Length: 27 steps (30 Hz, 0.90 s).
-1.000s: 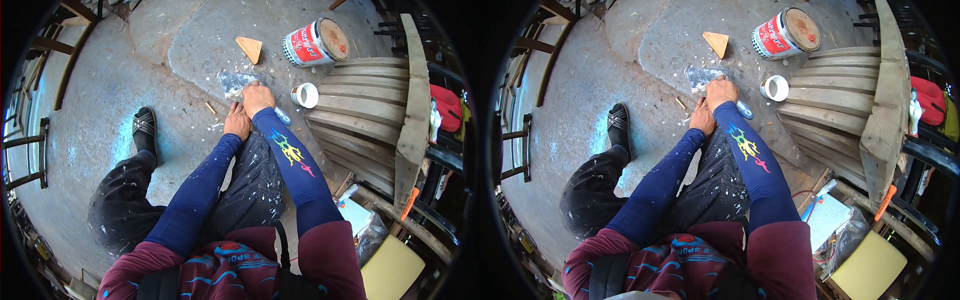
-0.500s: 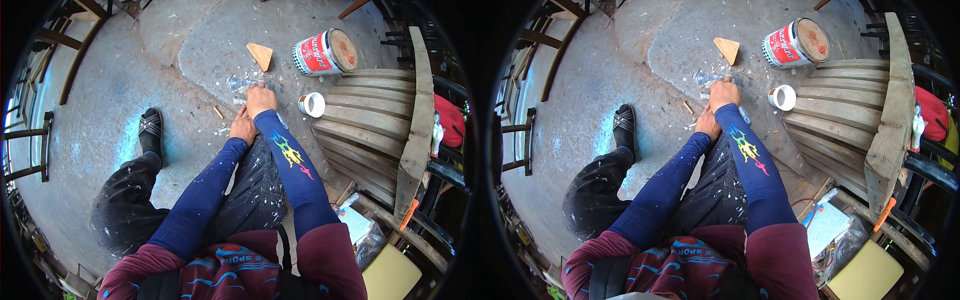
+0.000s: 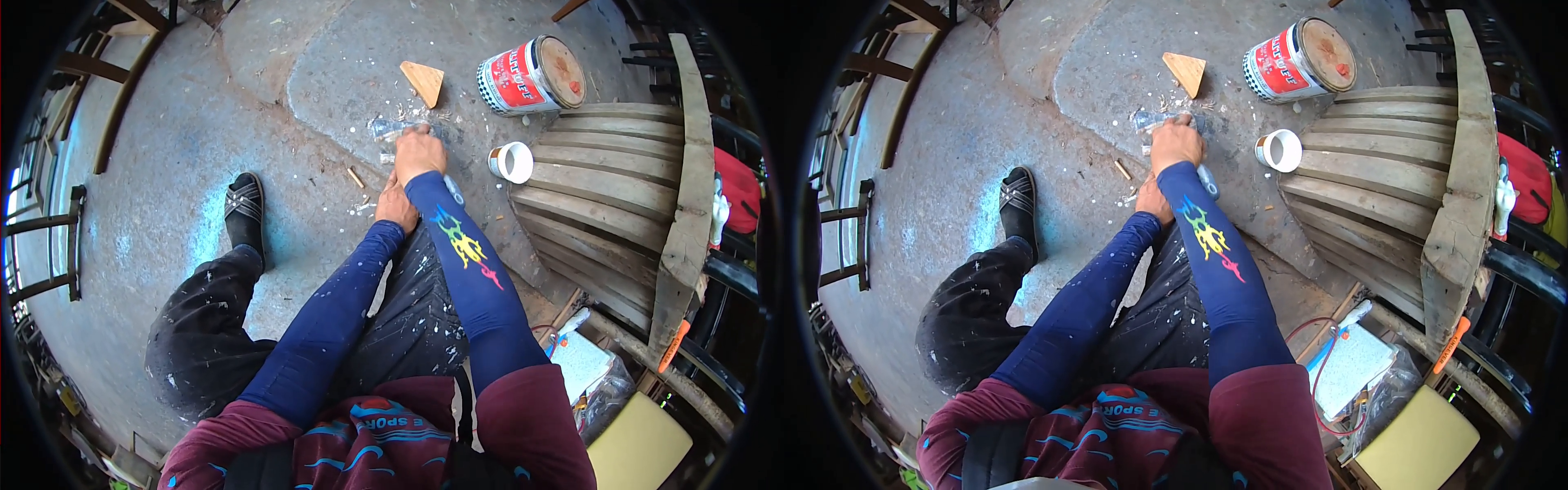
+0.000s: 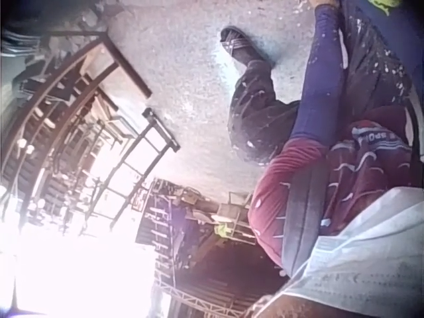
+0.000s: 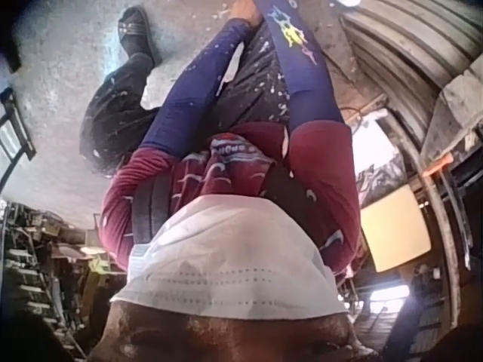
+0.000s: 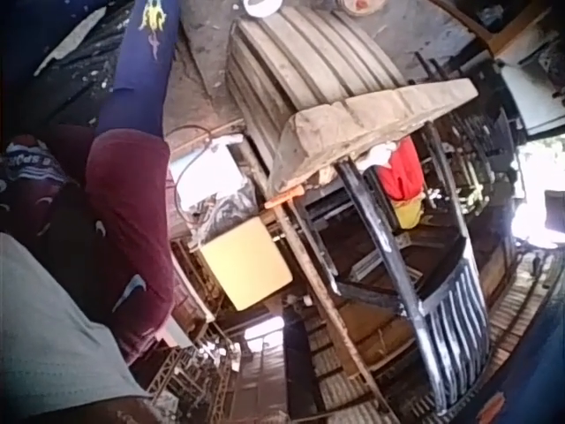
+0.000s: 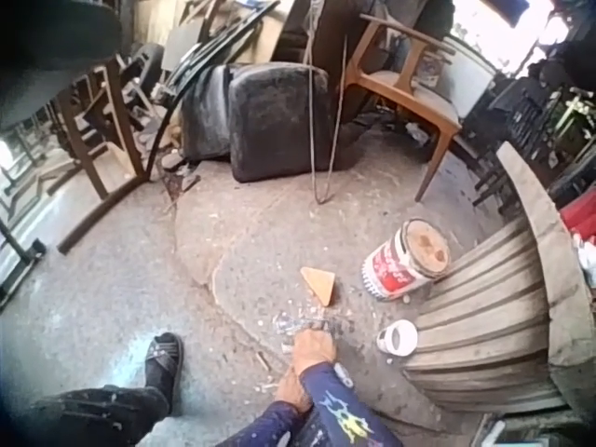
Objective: Apply wood filler to a chair frame and wrap the repaired joint with plastic film.
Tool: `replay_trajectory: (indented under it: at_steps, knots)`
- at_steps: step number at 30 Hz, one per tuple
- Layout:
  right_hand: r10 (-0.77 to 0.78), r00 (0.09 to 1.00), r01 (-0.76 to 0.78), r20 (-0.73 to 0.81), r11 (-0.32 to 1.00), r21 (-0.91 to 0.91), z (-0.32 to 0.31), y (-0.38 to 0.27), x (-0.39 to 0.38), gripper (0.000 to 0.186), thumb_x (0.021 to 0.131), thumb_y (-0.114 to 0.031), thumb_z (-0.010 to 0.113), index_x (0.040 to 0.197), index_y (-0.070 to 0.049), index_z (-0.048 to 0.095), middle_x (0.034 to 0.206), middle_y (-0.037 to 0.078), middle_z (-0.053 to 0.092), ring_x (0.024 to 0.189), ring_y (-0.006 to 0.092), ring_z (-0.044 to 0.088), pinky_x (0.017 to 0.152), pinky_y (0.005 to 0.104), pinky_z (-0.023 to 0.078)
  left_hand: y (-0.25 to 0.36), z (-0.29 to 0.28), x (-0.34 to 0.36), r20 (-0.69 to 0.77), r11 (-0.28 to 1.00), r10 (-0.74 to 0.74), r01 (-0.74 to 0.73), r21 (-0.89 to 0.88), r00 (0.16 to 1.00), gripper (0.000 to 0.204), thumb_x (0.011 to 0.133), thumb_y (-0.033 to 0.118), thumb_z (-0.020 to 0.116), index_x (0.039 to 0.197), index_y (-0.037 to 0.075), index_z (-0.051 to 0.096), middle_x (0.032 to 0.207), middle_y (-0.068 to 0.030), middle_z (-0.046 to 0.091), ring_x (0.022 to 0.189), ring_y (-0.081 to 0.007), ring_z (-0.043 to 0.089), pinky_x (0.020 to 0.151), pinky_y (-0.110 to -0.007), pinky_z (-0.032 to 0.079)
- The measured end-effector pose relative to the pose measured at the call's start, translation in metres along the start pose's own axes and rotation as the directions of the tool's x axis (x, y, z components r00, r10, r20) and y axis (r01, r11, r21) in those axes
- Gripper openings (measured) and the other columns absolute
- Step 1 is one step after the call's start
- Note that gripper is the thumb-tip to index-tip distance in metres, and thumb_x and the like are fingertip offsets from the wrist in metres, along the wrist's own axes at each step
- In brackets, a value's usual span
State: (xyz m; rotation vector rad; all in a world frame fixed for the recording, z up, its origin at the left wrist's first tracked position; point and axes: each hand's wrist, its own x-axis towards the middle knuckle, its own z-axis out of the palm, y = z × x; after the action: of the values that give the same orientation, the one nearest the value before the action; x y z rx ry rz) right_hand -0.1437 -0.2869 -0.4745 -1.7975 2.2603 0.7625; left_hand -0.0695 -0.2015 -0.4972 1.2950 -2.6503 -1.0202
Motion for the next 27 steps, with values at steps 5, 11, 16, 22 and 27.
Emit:
replay_trajectory:
  at_steps: [5,11,16,22,27]
  knots:
    - [-0.167,0.977,0.150,-0.130,0.980,-0.132,-0.013,-0.015,-0.058,0.027,0.095,-0.027,0.055,0.105,-0.016,0.077,0.126,0.004,0.065,0.118,0.0286,0.063,0.064,0.0468,0.062,-0.018,0.003,-0.021,-0.129,0.895,-0.147,0.077,-0.439,0.981,0.048,0.094,0.025,0.049,0.140,0.011,0.055,0.143,-0.0116,0.056,0.139,-0.0242,0.045,0.123,-0.044,0.023]
    - [-0.186,0.980,0.181,-0.071,0.981,-0.077,-0.021,-0.038,-0.042,0.032,0.095,-0.027,0.054,0.117,-0.013,0.073,0.133,0.010,0.061,0.113,0.0293,0.066,0.062,0.0436,0.061,-0.043,0.049,-0.012,-0.097,0.938,-0.163,0.124,-0.325,0.982,0.047,0.095,0.026,0.050,0.139,0.012,0.056,0.142,-0.0119,0.057,0.136,-0.0293,0.047,0.122,-0.040,0.025]
    - [-0.168,0.984,0.163,-0.052,0.982,-0.093,-0.006,-0.031,-0.005,0.037,0.095,-0.024,0.054,0.126,-0.009,0.067,0.140,0.021,0.053,0.092,0.0301,0.073,0.055,0.0476,0.060,-0.023,0.072,0.004,-0.139,0.678,-0.274,0.088,-0.730,0.952,0.050,0.089,0.035,0.059,0.134,0.011,0.059,0.138,-0.0135,0.059,0.133,-0.0311,0.051,0.113,-0.040,0.038]
    - [-0.302,0.940,0.299,-0.162,0.953,-0.044,-0.017,-0.058,-0.052,0.037,0.092,-0.022,0.056,0.123,-0.006,0.068,0.145,0.022,0.050,0.098,0.0354,0.072,0.061,0.0544,0.059,-0.071,0.131,0.026,-0.254,0.943,-0.240,0.162,-0.292,0.937,0.046,0.100,0.032,0.047,0.141,0.012,0.051,0.147,-0.0124,0.051,0.137,-0.0289,0.047,0.116,-0.039,0.035]
    - [-0.132,0.989,0.123,-0.064,0.984,-0.131,0.018,-0.049,-0.034,0.044,0.094,-0.022,0.053,0.137,-0.015,0.059,0.143,0.012,0.054,0.124,0.0383,0.058,0.063,0.0614,0.056,-0.028,0.118,0.043,-0.230,0.783,-0.205,0.018,-0.622,0.951,0.045,0.102,0.029,0.042,0.141,0.009,0.050,0.149,-0.0123,0.049,0.142,-0.0254,0.040,0.120,-0.039,0.029]
